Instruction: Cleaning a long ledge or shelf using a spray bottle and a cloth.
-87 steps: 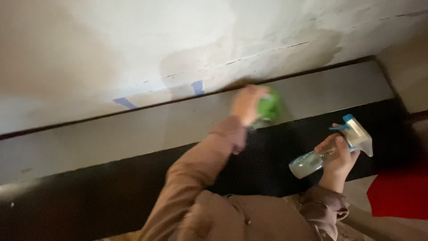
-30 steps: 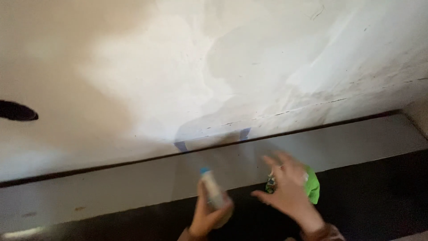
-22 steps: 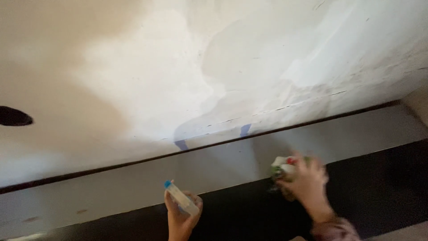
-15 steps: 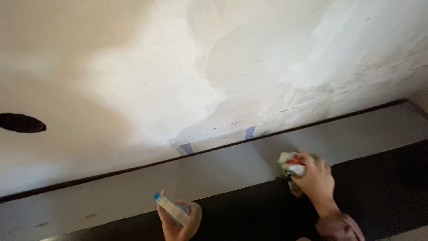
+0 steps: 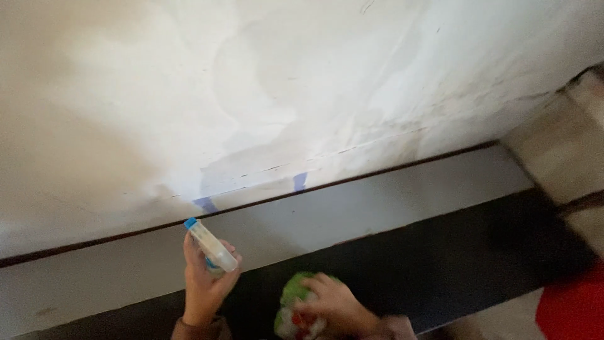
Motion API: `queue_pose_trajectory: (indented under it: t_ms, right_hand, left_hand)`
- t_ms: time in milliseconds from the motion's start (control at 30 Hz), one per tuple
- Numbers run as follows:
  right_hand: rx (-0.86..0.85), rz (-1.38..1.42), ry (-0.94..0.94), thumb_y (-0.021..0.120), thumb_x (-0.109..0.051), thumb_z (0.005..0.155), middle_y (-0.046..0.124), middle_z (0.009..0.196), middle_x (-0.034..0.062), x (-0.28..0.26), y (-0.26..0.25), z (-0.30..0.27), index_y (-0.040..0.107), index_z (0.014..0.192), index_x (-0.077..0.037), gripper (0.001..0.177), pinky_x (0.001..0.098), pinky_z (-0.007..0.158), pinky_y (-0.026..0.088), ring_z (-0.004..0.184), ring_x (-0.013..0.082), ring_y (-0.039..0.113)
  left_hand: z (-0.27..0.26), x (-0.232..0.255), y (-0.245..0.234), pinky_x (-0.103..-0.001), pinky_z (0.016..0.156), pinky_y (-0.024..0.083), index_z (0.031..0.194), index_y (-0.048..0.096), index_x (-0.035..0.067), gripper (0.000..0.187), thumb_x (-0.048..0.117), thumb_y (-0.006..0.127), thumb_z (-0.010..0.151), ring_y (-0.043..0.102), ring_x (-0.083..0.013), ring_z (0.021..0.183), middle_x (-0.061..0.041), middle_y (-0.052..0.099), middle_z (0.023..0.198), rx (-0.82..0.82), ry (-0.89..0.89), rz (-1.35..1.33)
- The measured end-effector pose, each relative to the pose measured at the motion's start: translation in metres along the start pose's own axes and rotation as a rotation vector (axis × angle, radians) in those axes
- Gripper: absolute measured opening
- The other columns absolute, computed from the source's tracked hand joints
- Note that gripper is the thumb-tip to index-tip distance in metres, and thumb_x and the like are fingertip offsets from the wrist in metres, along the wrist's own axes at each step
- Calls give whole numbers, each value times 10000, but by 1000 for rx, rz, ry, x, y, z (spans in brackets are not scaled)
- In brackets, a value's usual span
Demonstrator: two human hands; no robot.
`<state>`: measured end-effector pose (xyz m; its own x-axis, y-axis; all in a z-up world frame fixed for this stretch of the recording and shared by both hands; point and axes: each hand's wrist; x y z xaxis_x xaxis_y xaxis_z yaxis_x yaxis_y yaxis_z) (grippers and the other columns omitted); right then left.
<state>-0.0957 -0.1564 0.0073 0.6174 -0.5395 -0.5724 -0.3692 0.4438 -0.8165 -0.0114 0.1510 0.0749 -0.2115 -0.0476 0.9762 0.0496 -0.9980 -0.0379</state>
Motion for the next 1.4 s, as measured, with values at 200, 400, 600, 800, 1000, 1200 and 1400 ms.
queue_pose_trajectory:
  t_ms: [200, 400, 600, 800, 1000, 1200, 1400]
  right_hand:
    - [411, -212, 341, 757, -301, 861, 590, 1419, 123, 161, 77, -215, 717, 1272, -251, 415, 405, 992, 570, 1224, 292, 643]
    - [513, -584, 1125, 877, -389, 743, 661, 1201, 123, 209, -84, -304, 717, 1256, -227, 562, 437, 952, 581, 1137, 308, 656]
    - [600, -751, 1394, 853, -333, 761, 656, 1230, 145, 220, -198, -194, 687, 1341, -236, 611, 469, 906, 578, 1141, 343, 637]
    - [442, -503, 859, 720, -361, 833, 722, 864, 64, 173, -138, -69, 750, 982, -235, 198, 465, 705, 569, 782, 312, 690]
    - [348, -266, -16, 690, -255, 867, 711, 1074, 112, 70, -66, -34, 728, 1069, -174, 221, 425, 726, 550, 902, 278, 684]
    - [255, -18, 75, 652, -234, 910, 732, 1065, 53, 170, -95, -140, 747, 1063, -192, 184, 440, 898, 585, 1038, 285, 697]
    - [508, -601, 625, 705, -255, 808, 646, 1157, 145, 323, -185, -268, 647, 1278, -107, 496, 467, 847, 564, 1059, 337, 632]
  left_hand:
    - [-3, -30, 13, -446, 782, 667, 1578, 52, 87, 1121, 32, 751, 704, 688, -298, 1066, -209, 585, 1271, -11, -142, 184]
    - [-14, -27, 30, -476, 892, 619, 1613, 47, 130, 1175, 111, 830, 737, 668, -333, 1143, -265, 594, 1281, 1, -393, 349]
    - [-26, -43, 47, -490, 852, 641, 1625, 34, 162, 1226, 123, 836, 698, 697, -347, 1101, -275, 610, 1251, 29, -436, 315]
    - [-29, -29, 95, -482, 902, 593, 1604, 39, 131, 1215, 163, 859, 708, 715, -356, 1082, -283, 648, 1250, 39, -375, 447]
    - [-9, -8, 137, -462, 886, 609, 1631, 12, 156, 1205, 190, 829, 745, 710, -358, 1096, -254, 621, 1287, -50, -415, 435]
    - [-15, -29, 119, -523, 887, 611, 1606, 17, 173, 1164, 92, 767, 719, 655, -368, 1149, -231, 560, 1342, 71, -423, 237]
    - [-35, -27, 95, -528, 912, 615, 1600, 54, 186, 1122, 179, 823, 784, 692, -372, 1126, -250, 604, 1322, 209, -620, 549]
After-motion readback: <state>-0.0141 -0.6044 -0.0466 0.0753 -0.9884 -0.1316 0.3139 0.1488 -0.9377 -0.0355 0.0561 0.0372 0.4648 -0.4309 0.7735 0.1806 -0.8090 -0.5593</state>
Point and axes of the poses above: each hand's wrist, its own z-axis towards the middle knuckle, its own y-axis out of the palm, x = y × z
